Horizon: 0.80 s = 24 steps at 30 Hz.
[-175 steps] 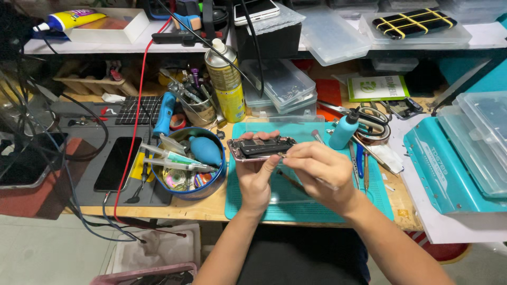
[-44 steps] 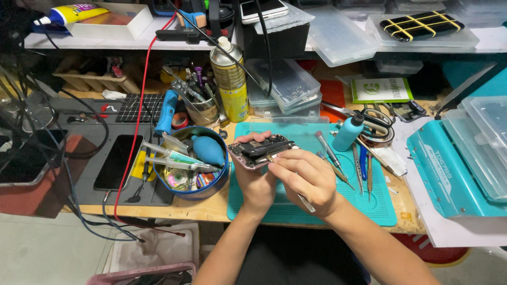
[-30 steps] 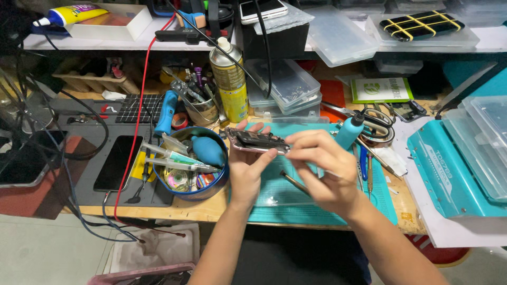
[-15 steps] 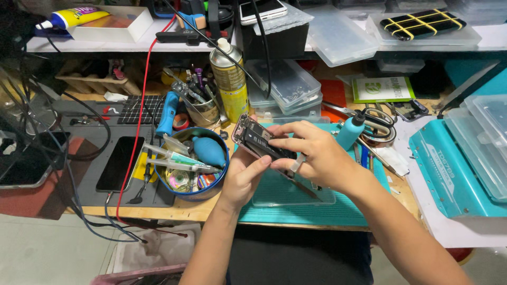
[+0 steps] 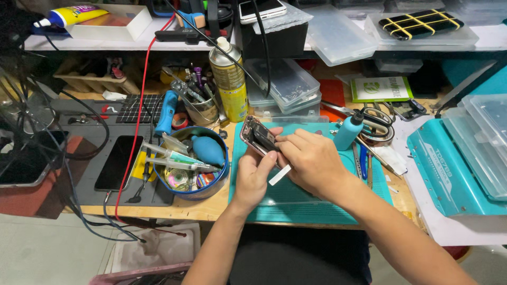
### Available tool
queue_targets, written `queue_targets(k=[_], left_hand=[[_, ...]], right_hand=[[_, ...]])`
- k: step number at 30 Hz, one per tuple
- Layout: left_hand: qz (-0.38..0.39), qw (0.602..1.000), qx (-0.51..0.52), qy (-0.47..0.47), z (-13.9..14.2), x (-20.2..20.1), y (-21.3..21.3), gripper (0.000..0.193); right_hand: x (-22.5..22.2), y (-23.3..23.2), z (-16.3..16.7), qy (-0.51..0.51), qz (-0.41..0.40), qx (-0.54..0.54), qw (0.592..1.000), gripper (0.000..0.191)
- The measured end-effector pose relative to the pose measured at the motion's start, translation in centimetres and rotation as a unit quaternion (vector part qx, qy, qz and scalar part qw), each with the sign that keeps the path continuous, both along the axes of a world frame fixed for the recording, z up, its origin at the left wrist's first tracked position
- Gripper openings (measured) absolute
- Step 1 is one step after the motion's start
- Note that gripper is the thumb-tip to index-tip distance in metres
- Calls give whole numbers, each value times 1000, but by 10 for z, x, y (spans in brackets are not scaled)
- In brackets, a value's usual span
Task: The person disassembles a smartphone at a repair workbench. They use a screwdriver to remove screws from the opened phone, apply liquid from a bottle, pry components with tweezers, lift out the battery, and use pliers to grip and extract parts from the chassis.
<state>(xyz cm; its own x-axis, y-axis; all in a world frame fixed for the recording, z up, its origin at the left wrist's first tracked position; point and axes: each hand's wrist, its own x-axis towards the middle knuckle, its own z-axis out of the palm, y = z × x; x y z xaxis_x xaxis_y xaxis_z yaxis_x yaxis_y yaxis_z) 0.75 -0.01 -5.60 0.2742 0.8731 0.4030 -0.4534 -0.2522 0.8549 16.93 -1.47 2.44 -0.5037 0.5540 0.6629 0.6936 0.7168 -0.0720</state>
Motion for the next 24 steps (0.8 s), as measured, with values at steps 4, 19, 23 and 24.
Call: queue_targets(k=[4,19,23,24], left_hand=[[-15,1000,2,27,-1,-5,0,44],[-14,985,-122,-120,10,-35,-6,45],[-38,973,-167,-153,6,-26,9,44],[-51,971,-175,-156,6,-23,14,44]], right_hand=[[6,1,-2,9,24,-27,999,16],[73,9,34,273,-126,-232,925,20],[75,1,28,314,-66,-320,892,22],[74,2,26,328,-45,-336,882,23]])
